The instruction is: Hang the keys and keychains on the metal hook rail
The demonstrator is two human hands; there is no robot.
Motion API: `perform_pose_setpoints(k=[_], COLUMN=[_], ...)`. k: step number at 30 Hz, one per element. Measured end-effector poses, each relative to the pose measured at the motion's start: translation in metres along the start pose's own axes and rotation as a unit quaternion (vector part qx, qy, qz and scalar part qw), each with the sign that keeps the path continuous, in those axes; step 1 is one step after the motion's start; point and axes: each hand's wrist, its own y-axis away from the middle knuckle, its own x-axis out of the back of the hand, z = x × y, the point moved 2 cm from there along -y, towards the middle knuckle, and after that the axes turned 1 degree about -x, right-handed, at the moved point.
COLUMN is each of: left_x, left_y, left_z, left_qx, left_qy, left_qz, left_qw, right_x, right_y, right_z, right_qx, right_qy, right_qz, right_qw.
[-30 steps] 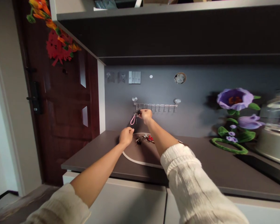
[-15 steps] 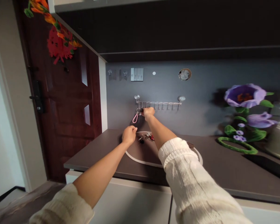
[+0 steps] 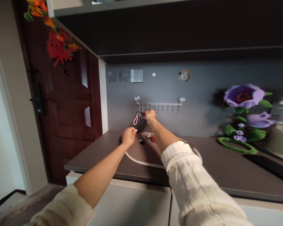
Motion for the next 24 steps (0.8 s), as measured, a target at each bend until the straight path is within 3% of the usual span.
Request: perform_pose_setpoints(k=[6, 13, 19, 24], left_x=[0.000, 0.001, 0.000, -0.004], left_y=[-0.002, 0.000, 0.001, 0.004], left_z=[-0.003, -0.005, -0.004, -0.005], left_qx=[-0.006, -0.020, -0.063, -0.124], left_qy=[-0.006, 0.005, 0.002, -0.026], left_qz=[-0.008, -0.027, -0.068, -0.124], left_qw=[1.000, 0.999, 0.996, 0.984], right_x=[0.015, 0.040, 0.064, 0.080], right_y=[0.018, 0.060, 0.096, 0.106], right_z=[0.000, 0.005, 0.028, 0.048], right_qx=[-0.004, -0.013, -0.040, 0.018], right_qy=[-0.028, -0.049, 0.003, 0.108], right_qz=[-0.049, -0.136, -0.196, -0.225], right_qw=[0.998, 0.989, 0.980, 0.968])
